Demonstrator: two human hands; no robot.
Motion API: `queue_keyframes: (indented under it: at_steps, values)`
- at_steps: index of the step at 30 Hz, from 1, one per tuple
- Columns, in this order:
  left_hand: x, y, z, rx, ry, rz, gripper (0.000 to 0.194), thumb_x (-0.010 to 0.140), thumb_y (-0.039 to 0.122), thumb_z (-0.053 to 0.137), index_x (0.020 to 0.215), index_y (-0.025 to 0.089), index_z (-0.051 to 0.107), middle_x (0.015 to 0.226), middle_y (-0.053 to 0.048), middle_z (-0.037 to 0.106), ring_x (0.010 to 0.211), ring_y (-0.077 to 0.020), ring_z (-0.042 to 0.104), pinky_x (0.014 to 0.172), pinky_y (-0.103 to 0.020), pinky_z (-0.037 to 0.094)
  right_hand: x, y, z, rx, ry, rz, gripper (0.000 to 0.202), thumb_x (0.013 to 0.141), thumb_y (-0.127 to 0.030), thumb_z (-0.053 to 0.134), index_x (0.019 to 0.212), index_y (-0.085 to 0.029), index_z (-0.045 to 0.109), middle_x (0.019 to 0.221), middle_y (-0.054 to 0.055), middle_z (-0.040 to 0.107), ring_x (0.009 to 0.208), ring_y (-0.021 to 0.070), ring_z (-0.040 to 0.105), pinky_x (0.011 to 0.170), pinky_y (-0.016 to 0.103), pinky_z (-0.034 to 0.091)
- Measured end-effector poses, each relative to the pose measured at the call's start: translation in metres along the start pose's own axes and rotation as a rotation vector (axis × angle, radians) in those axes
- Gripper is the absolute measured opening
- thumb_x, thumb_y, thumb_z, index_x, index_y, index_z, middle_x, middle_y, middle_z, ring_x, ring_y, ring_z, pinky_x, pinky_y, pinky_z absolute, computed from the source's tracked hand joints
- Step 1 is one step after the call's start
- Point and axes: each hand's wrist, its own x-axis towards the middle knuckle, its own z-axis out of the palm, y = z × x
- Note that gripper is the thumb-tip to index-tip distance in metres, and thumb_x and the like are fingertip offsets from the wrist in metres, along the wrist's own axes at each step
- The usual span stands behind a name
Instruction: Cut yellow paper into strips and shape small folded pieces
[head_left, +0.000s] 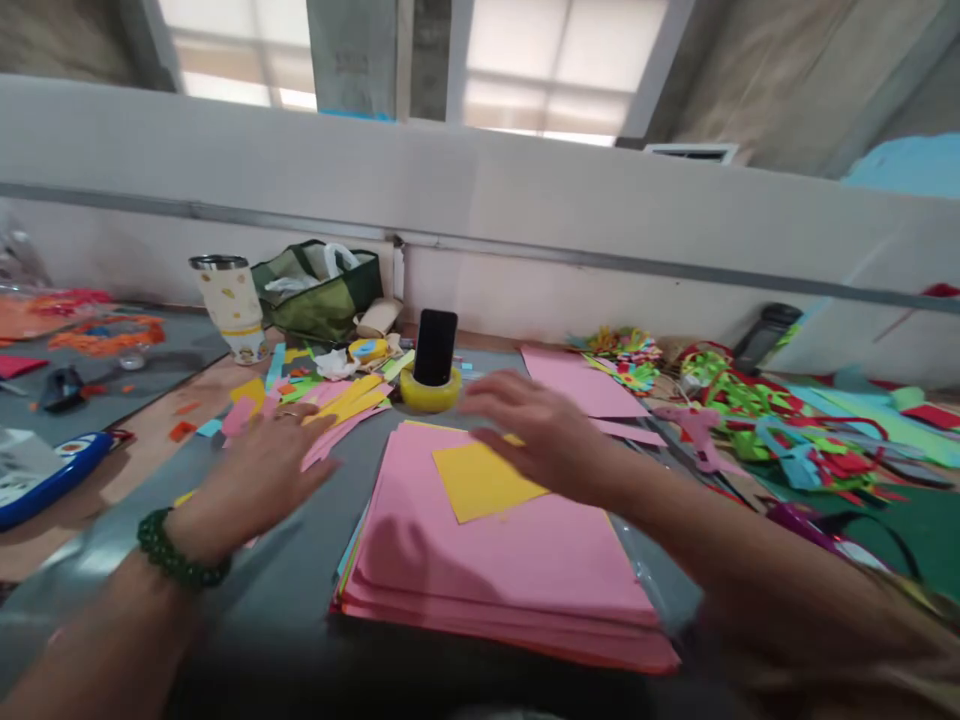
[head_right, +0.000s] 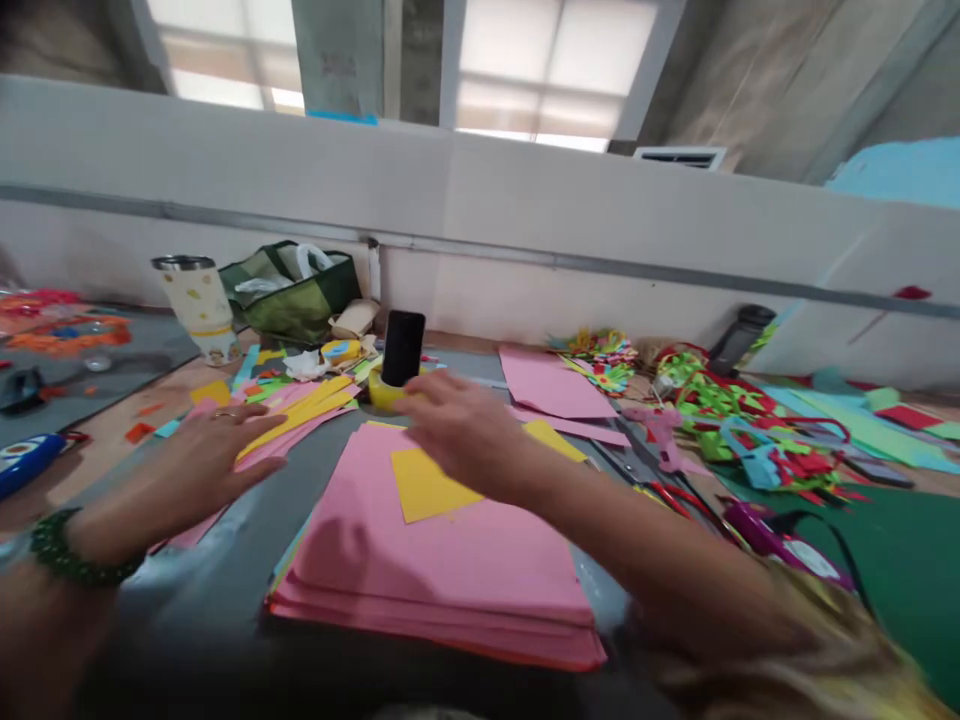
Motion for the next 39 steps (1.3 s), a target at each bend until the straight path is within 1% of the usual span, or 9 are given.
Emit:
queue_keyframes:
  at_steps: [3, 5, 8, 12, 17, 22, 26, 31, 39]
  values:
    - [-0.009, 0.06, -0.005, -0.153, -0.03, 0.203, 0.056, 0.084, 0.056, 0.05, 0.128, 0.022, 0.051, 0.134, -0.013, 0.049, 0.122, -0.0297, 0.045, 0.101, -0.044, 0.035, -0.071, 0.009, -0.044, -0.058, 0.146, 0.343, 0.02, 0.09, -0.029, 0.05, 0.106, -0.023, 0.061, 0.101, 0.006, 0.066, 0.097, 0.0211, 0.06, 0.083, 0.037, 0.049]
    - [-0.01, 0.1, -0.001, -0.201, -0.11, 0.296, 0.071, 0.078, 0.062, 0.054, 0.135, 0.019, 0.044, 0.141, -0.016, 0.042, 0.129, -0.0319, 0.037, 0.104, -0.047, 0.032, -0.109, 0.007, -0.047, -0.102, 0.138, 0.532, 0.024, 0.089, -0.036, 0.051, 0.107, -0.024, 0.061, 0.104, 0.006, 0.066, 0.1, 0.0242, 0.061, 0.087, 0.042, 0.048]
    - [-0.001, 0.143, 0.012, -0.204, -0.16, 0.373, 0.071, 0.083, 0.059, 0.05, 0.138, 0.016, 0.039, 0.141, -0.022, 0.038, 0.132, -0.035, 0.033, 0.101, -0.049, 0.035, -0.144, -0.007, -0.022, 0.007, 0.056, 0.657, 0.033, 0.089, -0.039, 0.05, 0.117, -0.022, 0.056, 0.125, 0.01, 0.057, 0.114, 0.0249, 0.055, 0.094, 0.043, 0.047]
    - [0.017, 0.164, 0.023, -0.163, -0.197, 0.308, 0.044, 0.089, 0.032, 0.047, 0.124, 0.006, 0.05, 0.119, -0.025, 0.055, 0.11, -0.033, 0.054, 0.083, -0.04, 0.048, -0.156, -0.021, 0.018, 0.091, -0.069, 0.737, 0.039, 0.087, -0.037, 0.052, 0.121, -0.02, 0.056, 0.132, 0.013, 0.053, 0.12, 0.0265, 0.051, 0.097, 0.045, 0.045]
    - [0.029, 0.166, 0.026, -0.102, -0.246, 0.335, 0.028, 0.077, 0.003, 0.047, 0.102, 0.005, 0.06, 0.093, -0.019, 0.064, 0.086, -0.0287, 0.063, 0.073, -0.036, 0.049, -0.156, -0.028, 0.033, 0.172, -0.132, 0.749, 0.038, 0.088, -0.036, 0.048, 0.122, -0.02, 0.057, 0.13, 0.012, 0.055, 0.119, 0.025, 0.052, 0.098, 0.043, 0.045]
    - [0.022, 0.147, 0.02, -0.137, -0.22, 0.336, 0.029, 0.084, 0.006, 0.038, 0.098, 0.013, 0.063, 0.089, -0.014, 0.067, 0.085, -0.0241, 0.064, 0.073, -0.033, 0.048, -0.147, -0.022, 0.037, 0.088, -0.107, 0.641, 0.044, 0.082, -0.019, 0.054, 0.127, -0.018, 0.052, 0.134, 0.013, 0.052, 0.122, 0.0261, 0.048, 0.101, 0.046, 0.041]
    - [0.01, 0.121, 0.011, -0.136, -0.205, 0.304, 0.025, 0.082, 0.012, 0.042, 0.09, 0.016, 0.066, 0.086, -0.011, 0.069, 0.083, -0.0228, 0.064, 0.077, -0.033, 0.047, -0.14, -0.012, 0.039, 0.013, -0.234, 0.54, 0.041, 0.078, -0.006, 0.051, 0.117, -0.014, 0.06, 0.125, 0.014, 0.059, 0.116, 0.0282, 0.053, 0.099, 0.047, 0.041]
    - [0.003, 0.096, 0.007, -0.145, -0.179, 0.244, 0.026, 0.079, 0.012, 0.045, 0.084, 0.018, 0.07, 0.091, -0.009, 0.071, 0.088, -0.0212, 0.064, 0.087, -0.033, 0.044, -0.13, -0.018, 0.035, 0.122, -0.31, 0.51, 0.026, 0.087, -0.021, 0.05, 0.107, -0.019, 0.066, 0.112, 0.011, 0.066, 0.099, 0.0238, 0.062, 0.085, 0.039, 0.051]
    - [-0.009, 0.072, 0.024, -0.522, -0.176, 0.17, 0.039, 0.078, 0.011, 0.044, 0.101, 0.025, 0.072, 0.119, 0.0, 0.065, 0.109, -0.017, 0.06, 0.096, -0.025, 0.042, -0.139, -0.031, 0.039, 0.202, -0.278, 0.524, 0.04, 0.083, -0.044, 0.056, 0.115, -0.021, 0.061, 0.12, 0.01, 0.063, 0.105, 0.0258, 0.061, 0.09, 0.043, 0.051]
